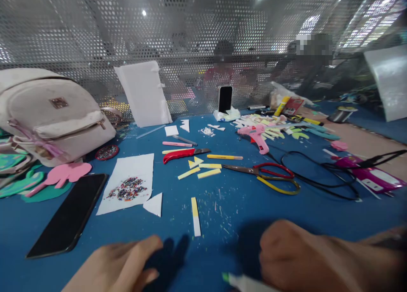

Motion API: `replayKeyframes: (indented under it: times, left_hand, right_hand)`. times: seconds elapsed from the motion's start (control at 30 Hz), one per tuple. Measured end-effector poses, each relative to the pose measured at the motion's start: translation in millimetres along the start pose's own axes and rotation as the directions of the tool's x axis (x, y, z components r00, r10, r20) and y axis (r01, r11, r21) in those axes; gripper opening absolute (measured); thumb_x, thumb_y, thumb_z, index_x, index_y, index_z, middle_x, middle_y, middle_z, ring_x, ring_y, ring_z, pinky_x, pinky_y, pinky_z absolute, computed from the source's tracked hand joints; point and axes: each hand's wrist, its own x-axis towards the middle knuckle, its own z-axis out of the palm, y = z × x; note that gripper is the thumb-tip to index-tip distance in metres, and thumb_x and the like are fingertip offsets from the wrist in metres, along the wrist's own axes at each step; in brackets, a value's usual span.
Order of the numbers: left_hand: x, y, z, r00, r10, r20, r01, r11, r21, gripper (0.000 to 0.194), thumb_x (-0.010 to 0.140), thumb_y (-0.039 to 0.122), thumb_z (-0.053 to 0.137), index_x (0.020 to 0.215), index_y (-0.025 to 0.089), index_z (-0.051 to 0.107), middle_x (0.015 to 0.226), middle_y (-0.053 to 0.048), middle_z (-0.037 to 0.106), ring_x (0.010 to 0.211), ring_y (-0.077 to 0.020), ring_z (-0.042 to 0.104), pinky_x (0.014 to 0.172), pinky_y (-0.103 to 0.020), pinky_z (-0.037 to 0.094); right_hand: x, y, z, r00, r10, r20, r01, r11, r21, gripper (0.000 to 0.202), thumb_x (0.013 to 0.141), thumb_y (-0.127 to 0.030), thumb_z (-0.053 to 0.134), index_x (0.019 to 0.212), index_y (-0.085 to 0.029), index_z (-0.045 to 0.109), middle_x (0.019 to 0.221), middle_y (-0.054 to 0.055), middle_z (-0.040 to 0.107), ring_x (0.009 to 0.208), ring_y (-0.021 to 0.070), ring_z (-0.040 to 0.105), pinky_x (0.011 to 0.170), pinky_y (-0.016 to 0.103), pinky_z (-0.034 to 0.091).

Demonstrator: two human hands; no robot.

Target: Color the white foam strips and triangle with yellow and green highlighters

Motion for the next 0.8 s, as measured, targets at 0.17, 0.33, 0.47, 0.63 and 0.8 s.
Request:
replayKeyframes:
  times: [0.17, 0.33, 0.47, 0.63, 0.8]
  left_hand:
    - [44.0, -38.6, 6.8, 0.993, -0.028, 0.111, 0.024, 0.999, 0.039, 0.024, 0.101, 0.013, 0.033, 0.117, 0.02, 0.05, 0.094, -0.006, 0.068, 0.08, -0.0212, 0.07, 0.063, -0.029, 0.054]
    - [81.7, -78.0, 30.6, 0.981, -0.003, 0.196, -0.006, 0.999, 0.042, 0.026, 0.099, 0.033, 0.061, 0.118, 0.016, 0.06, 0.114, -0.007, 0.064, 0.098, -0.0208, 0.065, 0.085, -0.041, 0.056]
    - [88.1, -93.5, 39.3, 0.984, -0.021, 0.174, 0.02, 1.0, 0.01, 0.029, 0.099, 0.034, 0.062, 0.122, 0.016, 0.06, 0.122, -0.009, 0.062, 0.105, -0.0227, 0.064, 0.09, -0.044, 0.055]
    - [84.1, -76.9, 31.8, 0.99, -0.033, 0.136, 0.047, 0.994, -0.101, 0.028, 0.099, 0.033, 0.061, 0.122, 0.017, 0.06, 0.123, -0.009, 0.061, 0.109, -0.0237, 0.062, 0.093, -0.046, 0.054]
    - [81.2, -52.0, 34.7, 0.987, -0.038, 0.153, 0.076, 0.965, -0.25, 0.023, 0.1, 0.03, 0.06, 0.118, 0.016, 0.061, 0.117, -0.007, 0.063, 0.101, -0.0207, 0.064, 0.086, -0.04, 0.056]
  right_hand:
    - [14.1, 17.2, 2.1, 0.994, 0.107, -0.001, -0.106, 0.976, -0.191, 0.019, 0.103, -0.036, 0.043, 0.099, -0.022, 0.055, 0.073, 0.0, 0.063, 0.063, 0.0138, 0.055, 0.057, 0.027, 0.033]
    - [9.1, 31.9, 8.7, 0.984, 0.171, 0.042, -0.162, 0.972, -0.169, 0.019, 0.102, -0.037, 0.045, 0.107, -0.023, 0.056, 0.087, 0.002, 0.067, 0.079, 0.0151, 0.06, 0.069, 0.026, 0.036]
    - [-0.6, 30.1, 4.6, 0.968, 0.249, 0.027, -0.241, 0.956, -0.167, 0.016, 0.101, -0.029, 0.044, 0.108, -0.022, 0.056, 0.092, 0.003, 0.068, 0.079, 0.0155, 0.059, 0.07, 0.028, 0.037]
    - [1.2, 25.2, 8.2, 0.946, 0.323, 0.015, -0.32, 0.942, -0.102, 0.011, 0.098, -0.027, 0.051, 0.106, -0.022, 0.056, 0.098, 0.003, 0.068, 0.087, 0.0168, 0.06, 0.077, 0.027, 0.04]
    - [19.4, 31.3, 25.9, 0.836, 0.548, -0.031, -0.545, 0.822, -0.167, 0.029, 0.088, -0.04, 0.071, 0.105, -0.023, 0.054, 0.091, 0.0, 0.067, 0.073, 0.017, 0.061, 0.063, 0.025, 0.036]
